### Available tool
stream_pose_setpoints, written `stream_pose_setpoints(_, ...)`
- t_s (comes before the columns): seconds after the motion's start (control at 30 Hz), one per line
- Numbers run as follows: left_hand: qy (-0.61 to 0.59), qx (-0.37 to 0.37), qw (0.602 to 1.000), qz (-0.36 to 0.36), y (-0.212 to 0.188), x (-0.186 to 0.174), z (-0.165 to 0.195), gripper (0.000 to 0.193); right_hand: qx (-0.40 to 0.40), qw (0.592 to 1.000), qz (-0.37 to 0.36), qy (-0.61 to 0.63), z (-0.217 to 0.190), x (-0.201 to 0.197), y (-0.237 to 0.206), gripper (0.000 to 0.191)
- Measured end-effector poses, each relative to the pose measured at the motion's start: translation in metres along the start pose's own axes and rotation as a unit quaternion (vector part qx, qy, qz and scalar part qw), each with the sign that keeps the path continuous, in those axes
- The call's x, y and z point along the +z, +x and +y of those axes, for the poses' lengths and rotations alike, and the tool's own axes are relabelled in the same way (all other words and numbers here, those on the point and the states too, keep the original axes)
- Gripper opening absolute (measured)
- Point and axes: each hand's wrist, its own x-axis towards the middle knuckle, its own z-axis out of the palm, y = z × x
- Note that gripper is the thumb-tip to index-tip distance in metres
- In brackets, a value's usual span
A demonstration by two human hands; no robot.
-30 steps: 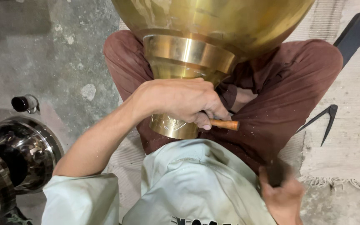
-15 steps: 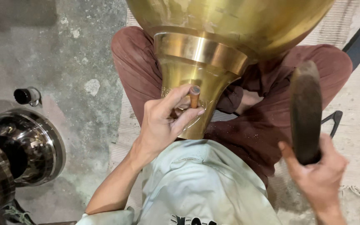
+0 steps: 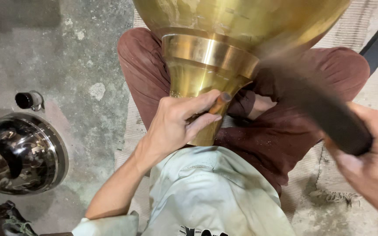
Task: The person holds a chisel against the neck of a large brass vessel and repeatedly strikes it with a hammer to engrave a pattern. The person rotates the vessel slightly to continue the design around the circumference.
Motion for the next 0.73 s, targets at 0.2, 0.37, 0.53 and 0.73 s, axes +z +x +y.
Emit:
stream_pose_setpoints(0.2,-0.004,-0.001,0.994,-0.108,0.021,-0.009,-0.003,0.043,0.032,0.992,0.05,-0.108,0.001,0.014,-0.012,0.027)
stream_pose_setpoints(0.37,-0.016,-0.018,0.987,-0.162,0.031,-0.008,-0.006,0.046,0.024,0.976,0.088,-0.197,0.014,0.028,-0.035,0.042)
stream_pose_setpoints(0.53,-0.04,0.062,0.965,-0.252,0.046,-0.009,-0.013,0.043,0.071,0.978,0.083,-0.178,0.036,0.056,-0.06,0.049)
stream_pose_setpoints(0.73,-0.052,0.054,0.921,-0.382,0.066,-0.007,-0.016,0.042,0.038,0.976,0.129,-0.172,0.053,0.092,-0.08,0.049)
